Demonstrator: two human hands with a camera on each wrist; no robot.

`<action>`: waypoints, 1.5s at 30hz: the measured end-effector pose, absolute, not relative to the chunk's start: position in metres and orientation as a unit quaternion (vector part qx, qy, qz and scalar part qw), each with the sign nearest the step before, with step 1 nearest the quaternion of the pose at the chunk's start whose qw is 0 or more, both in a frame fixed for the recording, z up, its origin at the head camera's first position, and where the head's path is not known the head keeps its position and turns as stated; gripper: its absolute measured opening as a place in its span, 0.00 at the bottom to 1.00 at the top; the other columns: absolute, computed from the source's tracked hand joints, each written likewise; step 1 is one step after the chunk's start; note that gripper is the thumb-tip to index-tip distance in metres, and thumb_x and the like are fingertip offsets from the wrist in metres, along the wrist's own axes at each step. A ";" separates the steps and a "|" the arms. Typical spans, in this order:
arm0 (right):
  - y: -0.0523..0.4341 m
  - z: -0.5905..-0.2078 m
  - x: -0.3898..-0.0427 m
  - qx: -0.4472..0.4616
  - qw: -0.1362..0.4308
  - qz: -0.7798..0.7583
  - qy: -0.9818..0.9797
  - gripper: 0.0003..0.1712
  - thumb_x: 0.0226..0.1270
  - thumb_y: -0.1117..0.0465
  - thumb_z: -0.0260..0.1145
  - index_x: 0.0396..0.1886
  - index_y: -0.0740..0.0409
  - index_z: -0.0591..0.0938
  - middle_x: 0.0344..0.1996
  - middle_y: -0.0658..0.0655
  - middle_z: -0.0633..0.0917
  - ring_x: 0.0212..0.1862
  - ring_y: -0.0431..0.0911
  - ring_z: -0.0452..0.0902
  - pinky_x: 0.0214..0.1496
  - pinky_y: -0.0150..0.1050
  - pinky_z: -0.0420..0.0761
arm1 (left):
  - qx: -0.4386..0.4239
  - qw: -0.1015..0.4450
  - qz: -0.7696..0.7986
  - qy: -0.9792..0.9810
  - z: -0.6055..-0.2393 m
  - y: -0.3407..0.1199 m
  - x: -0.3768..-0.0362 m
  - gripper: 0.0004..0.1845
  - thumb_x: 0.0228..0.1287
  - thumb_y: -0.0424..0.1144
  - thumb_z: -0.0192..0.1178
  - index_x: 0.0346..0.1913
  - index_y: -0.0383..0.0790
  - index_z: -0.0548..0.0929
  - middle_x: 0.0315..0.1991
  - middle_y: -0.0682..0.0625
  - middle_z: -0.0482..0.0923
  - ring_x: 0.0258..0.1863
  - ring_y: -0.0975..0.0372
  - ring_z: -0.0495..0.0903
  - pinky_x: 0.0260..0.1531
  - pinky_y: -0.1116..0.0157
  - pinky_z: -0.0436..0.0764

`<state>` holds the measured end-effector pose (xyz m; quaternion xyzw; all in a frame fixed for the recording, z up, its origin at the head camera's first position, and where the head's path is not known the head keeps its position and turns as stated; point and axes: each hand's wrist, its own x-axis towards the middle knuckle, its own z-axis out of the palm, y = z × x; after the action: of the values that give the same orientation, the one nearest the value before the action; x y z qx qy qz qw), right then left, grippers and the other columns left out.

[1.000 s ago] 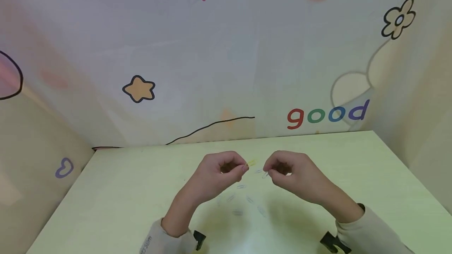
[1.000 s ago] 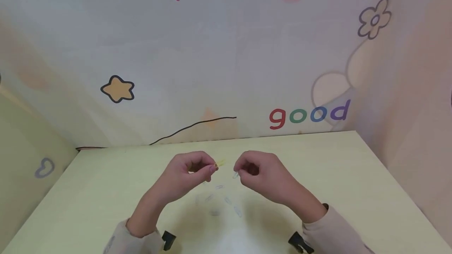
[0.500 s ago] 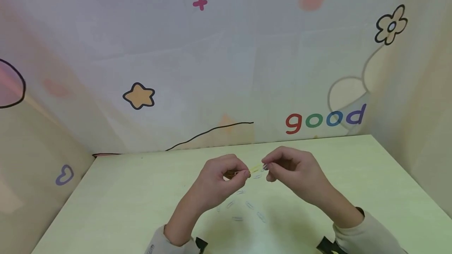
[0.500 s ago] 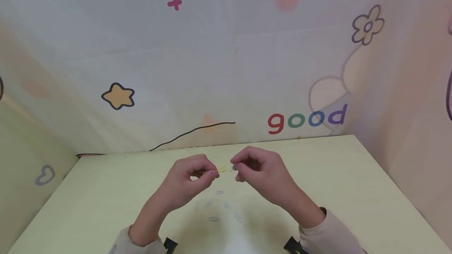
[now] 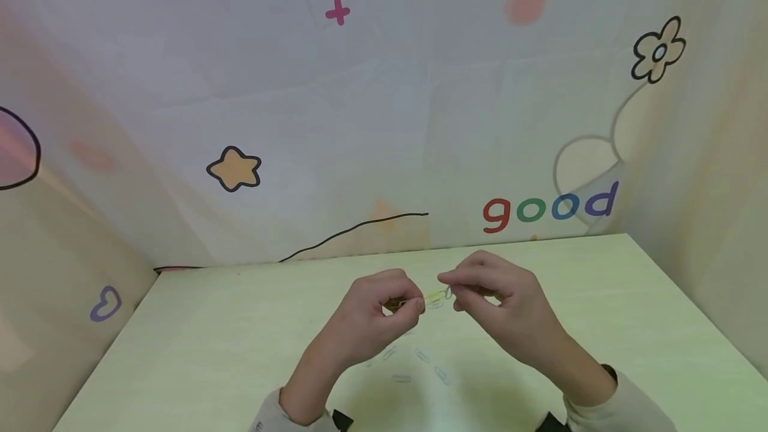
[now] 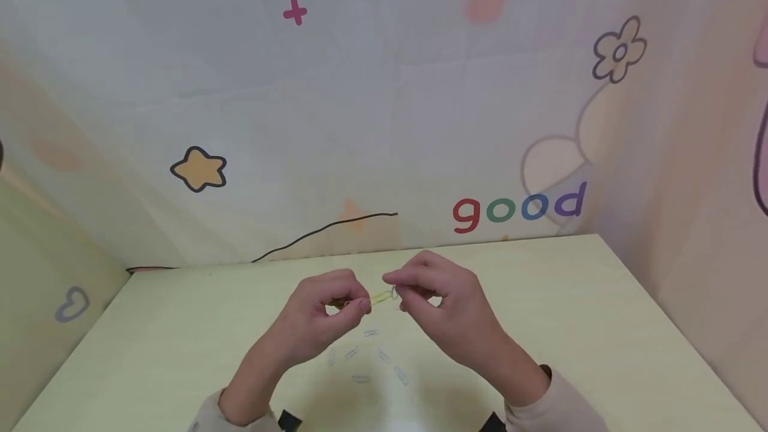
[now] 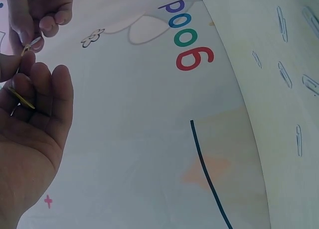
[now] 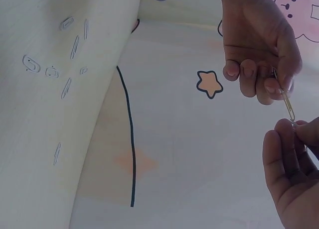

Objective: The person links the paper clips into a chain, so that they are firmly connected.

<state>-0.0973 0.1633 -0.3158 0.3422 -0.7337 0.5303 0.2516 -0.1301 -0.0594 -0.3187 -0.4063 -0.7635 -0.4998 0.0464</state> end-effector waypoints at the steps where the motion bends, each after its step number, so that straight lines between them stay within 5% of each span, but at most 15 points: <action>1: 0.163 -0.316 -0.097 0.348 0.254 0.526 -0.733 0.20 0.60 0.84 0.64 0.44 0.61 0.89 0.36 0.54 0.82 0.29 0.43 0.81 0.35 0.34 0.84 | -0.406 0.047 -0.500 -0.763 -0.320 -0.059 -0.129 0.12 0.66 0.28 0.58 0.28 0.48 0.84 0.28 0.60 0.76 0.29 0.65 0.76 0.31 0.67 0.77; 36: 0.163 -0.310 -0.088 0.381 0.311 0.426 -0.759 0.17 0.59 0.80 0.63 0.41 0.60 0.89 0.34 0.50 0.81 0.30 0.38 0.75 0.31 0.26 0.73 | -0.430 0.043 -0.497 -0.753 -0.312 -0.060 -0.128 0.13 0.61 0.28 0.55 0.26 0.49 0.82 0.26 0.60 0.73 0.28 0.63 0.73 0.30 0.66 0.73; 45: 0.163 -0.316 -0.086 0.391 0.349 0.349 -0.777 0.13 0.70 0.69 0.58 0.43 0.60 0.88 0.33 0.50 0.81 0.28 0.39 0.72 0.26 0.26 0.70 | -0.430 0.029 -0.521 -0.737 -0.315 -0.056 -0.126 0.12 0.62 0.27 0.55 0.26 0.46 0.82 0.25 0.59 0.74 0.28 0.63 0.73 0.29 0.67 0.73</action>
<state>-0.0864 0.1633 -0.3160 0.3913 -0.7769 0.3488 0.3487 -0.1258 -0.0561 -0.3148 -0.4295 -0.7369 -0.5213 0.0285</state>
